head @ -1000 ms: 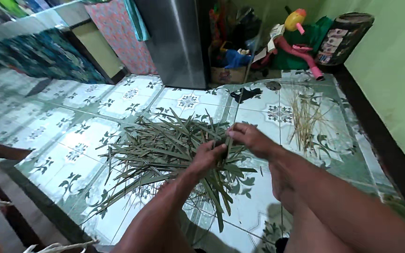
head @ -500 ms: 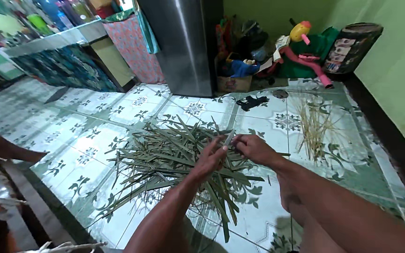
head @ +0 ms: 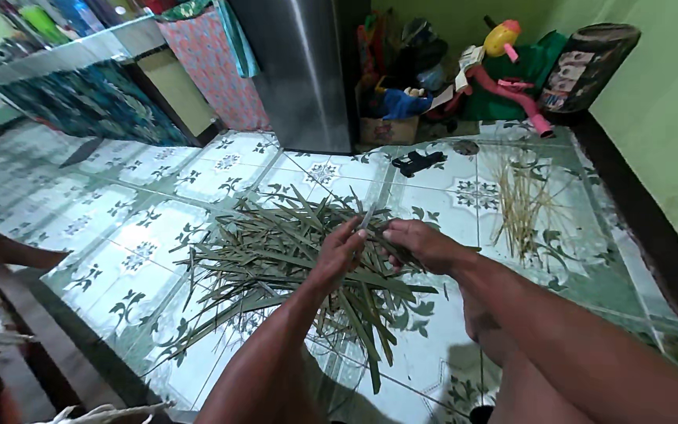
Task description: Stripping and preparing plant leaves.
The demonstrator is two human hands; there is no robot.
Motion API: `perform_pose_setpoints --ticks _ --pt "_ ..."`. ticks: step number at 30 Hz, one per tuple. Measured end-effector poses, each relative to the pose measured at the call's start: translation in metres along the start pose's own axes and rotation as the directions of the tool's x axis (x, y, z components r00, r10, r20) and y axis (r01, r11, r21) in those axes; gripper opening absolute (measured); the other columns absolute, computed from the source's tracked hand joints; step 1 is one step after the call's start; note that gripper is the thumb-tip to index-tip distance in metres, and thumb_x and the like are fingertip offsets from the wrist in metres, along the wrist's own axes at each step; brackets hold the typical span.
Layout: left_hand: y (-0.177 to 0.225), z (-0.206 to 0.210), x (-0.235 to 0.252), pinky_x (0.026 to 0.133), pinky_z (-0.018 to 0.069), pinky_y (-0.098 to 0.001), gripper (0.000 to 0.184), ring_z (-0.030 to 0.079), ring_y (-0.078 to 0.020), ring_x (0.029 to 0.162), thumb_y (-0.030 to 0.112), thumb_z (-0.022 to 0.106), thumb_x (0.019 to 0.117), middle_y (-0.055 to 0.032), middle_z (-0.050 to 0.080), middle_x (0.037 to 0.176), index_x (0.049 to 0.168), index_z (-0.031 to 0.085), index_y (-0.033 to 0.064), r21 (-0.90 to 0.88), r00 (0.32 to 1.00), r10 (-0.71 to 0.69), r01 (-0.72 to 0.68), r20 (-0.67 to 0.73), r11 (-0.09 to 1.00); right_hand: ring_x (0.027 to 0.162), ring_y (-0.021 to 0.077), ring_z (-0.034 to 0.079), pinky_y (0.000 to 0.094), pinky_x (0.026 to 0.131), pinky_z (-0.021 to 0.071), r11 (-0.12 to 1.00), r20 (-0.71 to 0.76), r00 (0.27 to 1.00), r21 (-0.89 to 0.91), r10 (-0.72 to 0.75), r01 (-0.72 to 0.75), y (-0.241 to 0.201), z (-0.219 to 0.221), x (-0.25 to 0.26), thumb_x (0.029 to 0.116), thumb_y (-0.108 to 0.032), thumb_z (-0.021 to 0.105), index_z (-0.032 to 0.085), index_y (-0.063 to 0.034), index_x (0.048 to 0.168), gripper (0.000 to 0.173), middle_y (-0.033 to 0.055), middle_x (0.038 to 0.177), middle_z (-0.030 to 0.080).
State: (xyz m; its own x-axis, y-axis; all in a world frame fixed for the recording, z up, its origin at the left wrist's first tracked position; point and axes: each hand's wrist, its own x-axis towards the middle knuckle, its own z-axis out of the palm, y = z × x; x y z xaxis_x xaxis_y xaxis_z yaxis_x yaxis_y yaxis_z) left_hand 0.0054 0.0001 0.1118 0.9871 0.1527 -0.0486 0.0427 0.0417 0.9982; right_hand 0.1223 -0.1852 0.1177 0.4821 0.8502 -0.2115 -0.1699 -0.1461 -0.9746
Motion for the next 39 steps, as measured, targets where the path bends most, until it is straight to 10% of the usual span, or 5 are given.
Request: perform_pose_setpoints --ticks 17,23,29,35,39 --pt "0.016 -0.012 0.005 0.054 0.043 -0.0213 0.037 0.049 -0.0029 0.058 0.02 0.053 0.1056 0.0027 0.062 0.081 0.14 0.06 0.0098 0.311 0.994 0.11 -0.113 0.028 0.944 0.052 0.0057 0.052 0.0193 0.048 0.0465 0.992 -0.095 0.992 -0.094 -0.089 0.08 -0.013 0.015 -0.007 0.1087 -0.016 0.047 0.056 -0.0019 0.115 0.018 0.0024 0.083 0.061" --pt "0.026 -0.059 0.001 0.047 0.0414 -0.02 0.043 0.047 -0.0044 0.052 0.018 0.048 0.1075 0.0024 0.055 0.071 0.15 0.048 0.0084 0.086 0.954 0.134 -0.115 -0.267 0.99 0.053 0.0052 0.052 0.0194 0.048 0.0453 0.974 0.028 0.994 -0.201 -0.101 0.105 -0.013 0.008 -0.028 0.1067 -0.014 0.048 0.058 -0.0047 0.105 0.014 -0.0002 0.077 0.061" --pt "0.021 -0.015 -0.022 0.048 0.0386 -0.0184 0.041 0.046 -0.0021 0.053 0.015 0.047 0.1058 0.0062 0.055 0.072 0.146 0.051 0.0078 0.078 0.997 -0.014 0.007 0.082 0.997 0.052 0.0042 0.052 0.0185 0.048 0.0455 0.98 0.039 0.996 -0.179 -0.084 0.089 -0.008 0.007 -0.028 0.1067 -0.013 0.048 0.058 -0.0047 0.105 0.013 -0.0006 0.077 0.061" --pt "0.031 -0.048 -0.016 0.045 0.0412 -0.0191 0.043 0.044 -0.0032 0.047 0.022 0.046 0.1055 0.0053 0.05 0.063 0.147 0.049 0.0096 -0.13 0.981 0.111 -0.132 -0.157 0.983 0.053 0.0041 0.052 0.0177 0.047 0.044 0.977 0.098 0.99 -0.173 -0.105 0.121 -0.008 0.001 -0.036 0.1062 -0.014 0.048 0.059 -0.0073 0.103 0.013 -0.0013 0.078 0.061" --pt "0.023 -0.033 -0.025 0.047 0.0428 -0.0195 0.046 0.048 -0.0041 0.051 0.019 0.046 0.1051 0.0044 0.052 0.068 0.149 0.045 0.0062 -0.059 0.999 0.024 -0.026 -0.03 0.998 0.053 0.0041 0.053 0.018 0.047 0.0444 0.974 0.1 0.988 -0.181 -0.118 0.135 -0.006 0.001 -0.035 0.1058 -0.015 0.049 0.06 -0.0076 0.103 0.013 -0.0016 0.076 0.061"
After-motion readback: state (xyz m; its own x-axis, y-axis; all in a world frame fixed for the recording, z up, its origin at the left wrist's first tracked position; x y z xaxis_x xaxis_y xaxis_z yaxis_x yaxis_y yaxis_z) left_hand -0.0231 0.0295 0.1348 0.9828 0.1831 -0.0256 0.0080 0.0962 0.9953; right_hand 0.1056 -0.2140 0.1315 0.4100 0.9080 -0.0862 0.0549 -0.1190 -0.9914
